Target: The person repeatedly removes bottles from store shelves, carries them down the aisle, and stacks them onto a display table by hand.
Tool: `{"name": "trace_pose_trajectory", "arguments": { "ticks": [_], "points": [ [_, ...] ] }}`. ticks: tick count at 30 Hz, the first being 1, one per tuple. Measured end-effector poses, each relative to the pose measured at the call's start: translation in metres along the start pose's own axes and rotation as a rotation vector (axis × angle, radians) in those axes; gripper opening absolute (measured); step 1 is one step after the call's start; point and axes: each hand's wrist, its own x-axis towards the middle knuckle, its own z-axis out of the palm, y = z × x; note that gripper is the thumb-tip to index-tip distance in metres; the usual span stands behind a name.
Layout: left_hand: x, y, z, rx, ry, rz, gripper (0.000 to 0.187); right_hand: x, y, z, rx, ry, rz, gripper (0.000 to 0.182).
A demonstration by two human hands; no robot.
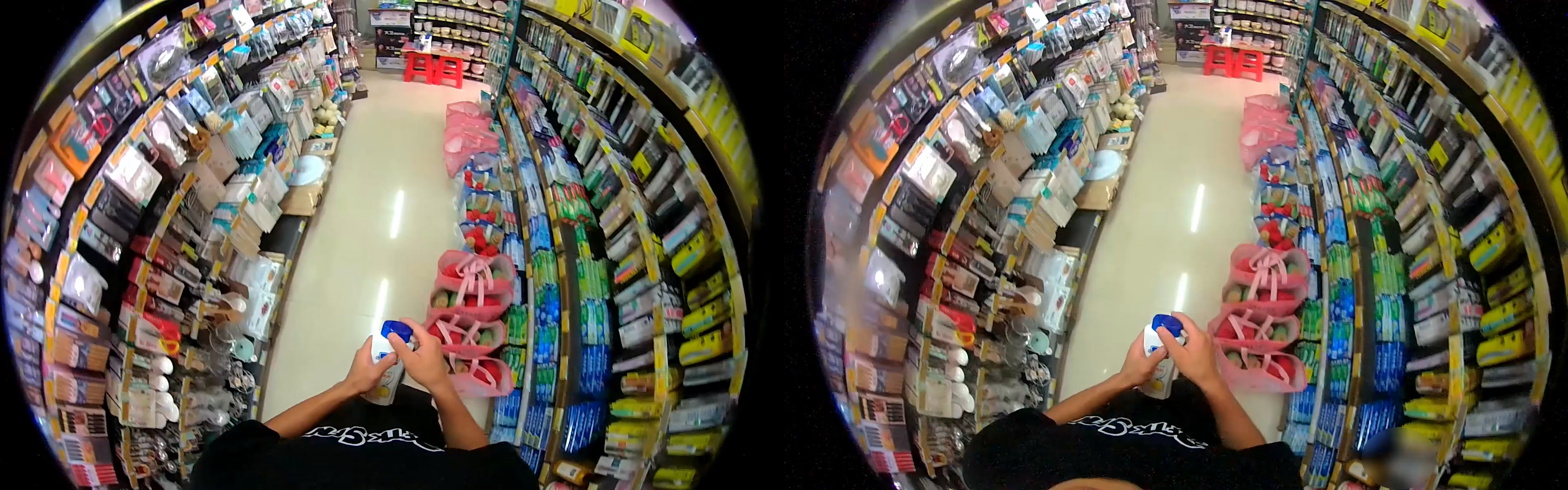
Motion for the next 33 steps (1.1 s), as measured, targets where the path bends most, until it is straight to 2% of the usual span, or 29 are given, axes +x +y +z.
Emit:
{"name": "trace_pose_trajectory", "arguments": {
  "ticks": [2,3,5,10,13,16,19,22,27,30,33],
  "points": [
    [0.048,0.011,-0.021,0.055,0.017,0.031,0.044,0.052,-0.016,-0.004,-0.024,-0.045,-0.013,0.043],
    [0.072,0.016,-0.032,0.094,0.039,0.041,0.045,0.079,-0.015,-0.001,0.09,-0.07,-0.062,0.045],
    [0.113,0.031,-0.048,0.191,0.109,0.046,0.046,0.126,-0.013,0.008,0.104,-0.116,-0.119,0.045],
    [0.22,0.028,-0.097,0.139,0.2,0.164,0.045,0.257,-0.005,0.041,-0.008,-0.175,-0.315,0.043],
    [0.297,0.02,-0.128,0.03,0.212,0.185,0.044,0.343,0.001,0.059,-0.052,-0.221,-0.296,0.04],
    [0.388,0.033,-0.151,-0.038,0.193,0.171,0.044,0.433,0.005,0.07,-0.183,-0.119,-0.325,0.039],
    [0.478,0.062,-0.176,0.079,0.117,0.19,0.045,0.519,0.0,0.069,-0.216,-0.008,-0.35,0.037],
    [0.562,0.086,-0.196,0.156,0.027,0.174,0.047,0.595,-0.008,0.063,-0.206,0.062,-0.282,0.036],
    [0.688,0.104,-0.208,0.22,-0.028,0.167,0.048,0.71,0.018,0.062,-0.115,0.257,-0.289,0.032],
    [0.77,0.097,-0.211,0.246,-0.033,0.173,0.048,0.786,0.038,0.052,-0.08,0.27,-0.224,0.031],
    [0.864,0.107,-0.209,0.279,-0.026,0.176,0.047,0.878,0.067,0.035,-0.051,0.293,-0.263,0.03]
  ]
}}
